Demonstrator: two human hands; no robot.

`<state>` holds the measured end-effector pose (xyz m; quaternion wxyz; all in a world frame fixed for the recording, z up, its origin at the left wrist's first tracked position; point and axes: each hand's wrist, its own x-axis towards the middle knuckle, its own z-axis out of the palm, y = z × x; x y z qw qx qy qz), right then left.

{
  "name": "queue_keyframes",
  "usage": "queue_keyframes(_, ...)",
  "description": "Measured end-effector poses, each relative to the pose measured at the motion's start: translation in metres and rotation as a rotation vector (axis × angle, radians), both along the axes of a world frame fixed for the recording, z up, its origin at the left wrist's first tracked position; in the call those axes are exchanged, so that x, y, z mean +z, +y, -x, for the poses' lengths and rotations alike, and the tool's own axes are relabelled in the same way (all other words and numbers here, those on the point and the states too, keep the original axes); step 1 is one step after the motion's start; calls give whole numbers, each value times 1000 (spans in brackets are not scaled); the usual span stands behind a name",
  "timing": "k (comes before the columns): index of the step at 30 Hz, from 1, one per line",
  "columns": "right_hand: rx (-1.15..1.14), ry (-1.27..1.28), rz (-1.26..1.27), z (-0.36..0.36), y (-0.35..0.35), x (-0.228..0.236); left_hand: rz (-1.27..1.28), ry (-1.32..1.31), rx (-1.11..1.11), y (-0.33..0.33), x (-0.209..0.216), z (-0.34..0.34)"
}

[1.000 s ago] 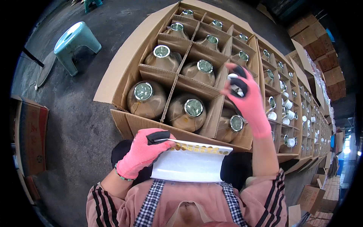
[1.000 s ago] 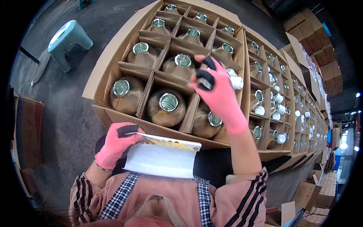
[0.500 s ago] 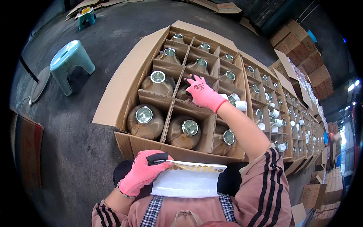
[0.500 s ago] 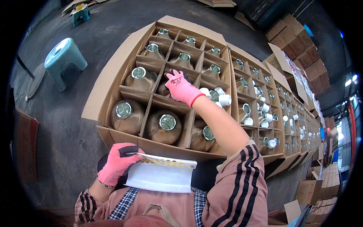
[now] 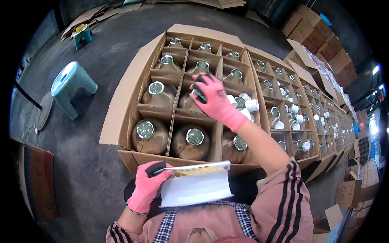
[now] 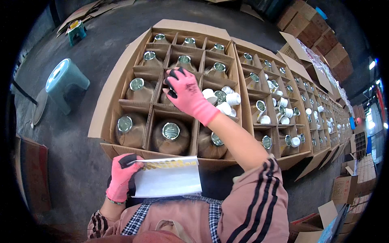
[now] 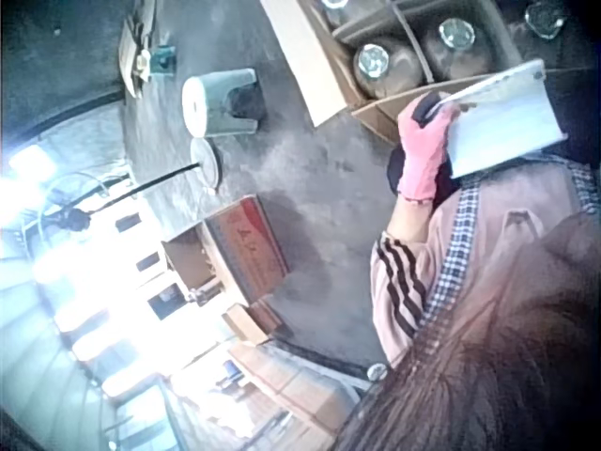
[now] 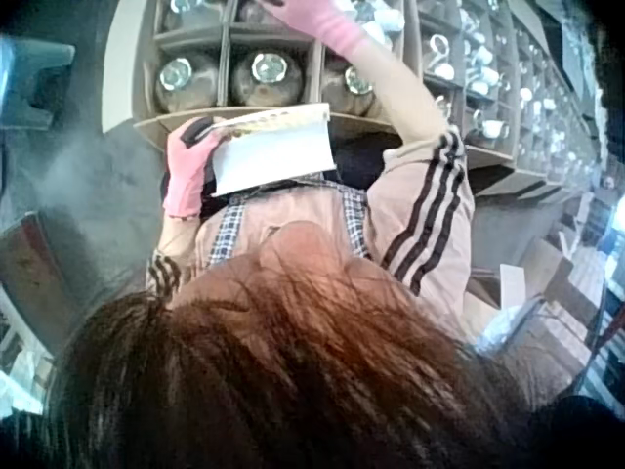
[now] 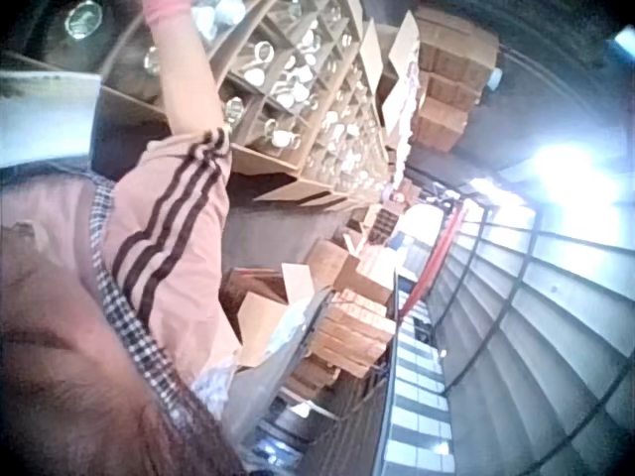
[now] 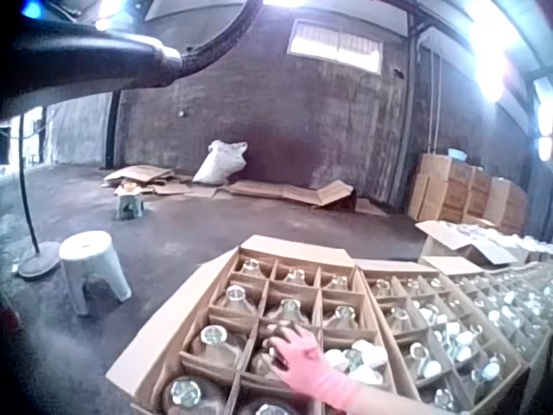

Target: The person sits on the floor and applies small round stickers from a sheet onto the lids of glass jars arranged in a cardboard box. They peel each sticker and place it on a jar lid, repeating the process for multiple jars.

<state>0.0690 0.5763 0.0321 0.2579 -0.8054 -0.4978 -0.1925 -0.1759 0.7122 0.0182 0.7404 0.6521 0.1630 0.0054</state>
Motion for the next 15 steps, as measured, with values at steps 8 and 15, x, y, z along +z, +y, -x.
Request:
queue_keyframes(8,178,255,276,115,-56,74,-13,-41,97,-4,-13,-5)
queue_keyframes(15,173,265,373,116,-43,53,70,-128,87,-4,-6,-1)
